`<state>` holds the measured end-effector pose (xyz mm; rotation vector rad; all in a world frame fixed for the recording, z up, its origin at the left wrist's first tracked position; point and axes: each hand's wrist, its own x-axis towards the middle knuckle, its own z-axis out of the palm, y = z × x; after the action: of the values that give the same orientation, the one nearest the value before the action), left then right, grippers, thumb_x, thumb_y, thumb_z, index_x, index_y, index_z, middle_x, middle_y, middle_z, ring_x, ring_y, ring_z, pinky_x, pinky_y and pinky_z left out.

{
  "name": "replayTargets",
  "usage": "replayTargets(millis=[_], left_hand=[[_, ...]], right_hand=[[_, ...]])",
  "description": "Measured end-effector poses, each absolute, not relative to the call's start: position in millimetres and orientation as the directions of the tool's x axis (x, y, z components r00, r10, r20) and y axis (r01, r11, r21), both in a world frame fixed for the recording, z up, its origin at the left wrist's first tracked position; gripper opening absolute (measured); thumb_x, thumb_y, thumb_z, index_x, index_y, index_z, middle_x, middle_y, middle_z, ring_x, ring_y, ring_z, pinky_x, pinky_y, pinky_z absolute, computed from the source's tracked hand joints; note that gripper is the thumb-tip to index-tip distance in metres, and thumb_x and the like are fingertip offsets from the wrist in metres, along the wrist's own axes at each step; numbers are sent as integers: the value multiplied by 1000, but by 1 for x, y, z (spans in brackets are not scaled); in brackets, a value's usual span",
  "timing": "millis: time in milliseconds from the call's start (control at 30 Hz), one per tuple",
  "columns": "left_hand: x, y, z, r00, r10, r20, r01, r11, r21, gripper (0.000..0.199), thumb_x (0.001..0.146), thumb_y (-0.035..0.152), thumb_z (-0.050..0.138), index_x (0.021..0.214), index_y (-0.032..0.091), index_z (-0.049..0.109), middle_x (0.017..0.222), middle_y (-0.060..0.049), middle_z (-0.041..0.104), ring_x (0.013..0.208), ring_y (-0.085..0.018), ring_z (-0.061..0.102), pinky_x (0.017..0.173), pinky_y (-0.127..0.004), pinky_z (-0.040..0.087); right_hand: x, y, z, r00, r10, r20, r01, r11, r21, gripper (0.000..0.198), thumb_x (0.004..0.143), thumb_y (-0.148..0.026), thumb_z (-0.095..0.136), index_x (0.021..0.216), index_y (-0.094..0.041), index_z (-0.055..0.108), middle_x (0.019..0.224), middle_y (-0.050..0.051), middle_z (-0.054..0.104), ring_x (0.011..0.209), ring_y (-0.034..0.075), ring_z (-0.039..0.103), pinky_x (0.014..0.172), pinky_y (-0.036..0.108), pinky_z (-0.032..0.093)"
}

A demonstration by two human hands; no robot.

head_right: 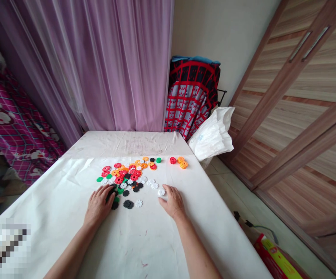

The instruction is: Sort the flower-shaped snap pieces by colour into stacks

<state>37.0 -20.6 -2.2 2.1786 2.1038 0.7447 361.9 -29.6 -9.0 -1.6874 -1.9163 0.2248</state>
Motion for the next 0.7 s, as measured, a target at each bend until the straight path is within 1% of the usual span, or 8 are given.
replayTargets(millis=[167,267,433,533,700], left_hand=[[36,-20,-3,-25,943,332,931,-99,352,42,95,39,40,123,20,65,137,-11,62,133,-29,49,112,-51,35],[35,-19,-3,-28,937,348,925,-107,364,43,94,38,40,123,19,65,138,-12,61,132,-29,51,111,-50,36],[32,-20,-2,-42,917,395,906,-131,402,43,92,38,40,121,17,65,136,-14,62,128,-30,53,109,-49,40],[28,-25,-6,-70,898,434,892,-139,431,40,90,37,43,118,19,66,136,-13,62,128,-30,54,108,-49,41],[19,-43,-13,-92,879,468,878,-150,454,35,89,33,47,116,25,67,133,-8,64,127,-29,55,107,-48,43]], right_hand=[[354,-23,-2,28,967,253,885,94,-457,39,79,-21,63,118,-22,65,114,6,72,106,24,63,95,34,45],[347,-22,1,57,966,251,895,62,-441,35,80,-21,63,115,-23,67,112,6,73,104,23,63,93,33,45],[322,-26,2,0,965,262,876,127,-465,38,79,-22,65,117,-23,65,109,4,73,102,21,63,92,30,44],[301,-26,2,-35,963,266,861,164,-481,37,79,-24,65,116,-23,64,106,4,74,100,20,63,90,29,44],[286,-20,3,-54,954,294,865,192,-464,18,79,-23,64,96,-23,67,98,4,72,97,21,62,85,28,44]])
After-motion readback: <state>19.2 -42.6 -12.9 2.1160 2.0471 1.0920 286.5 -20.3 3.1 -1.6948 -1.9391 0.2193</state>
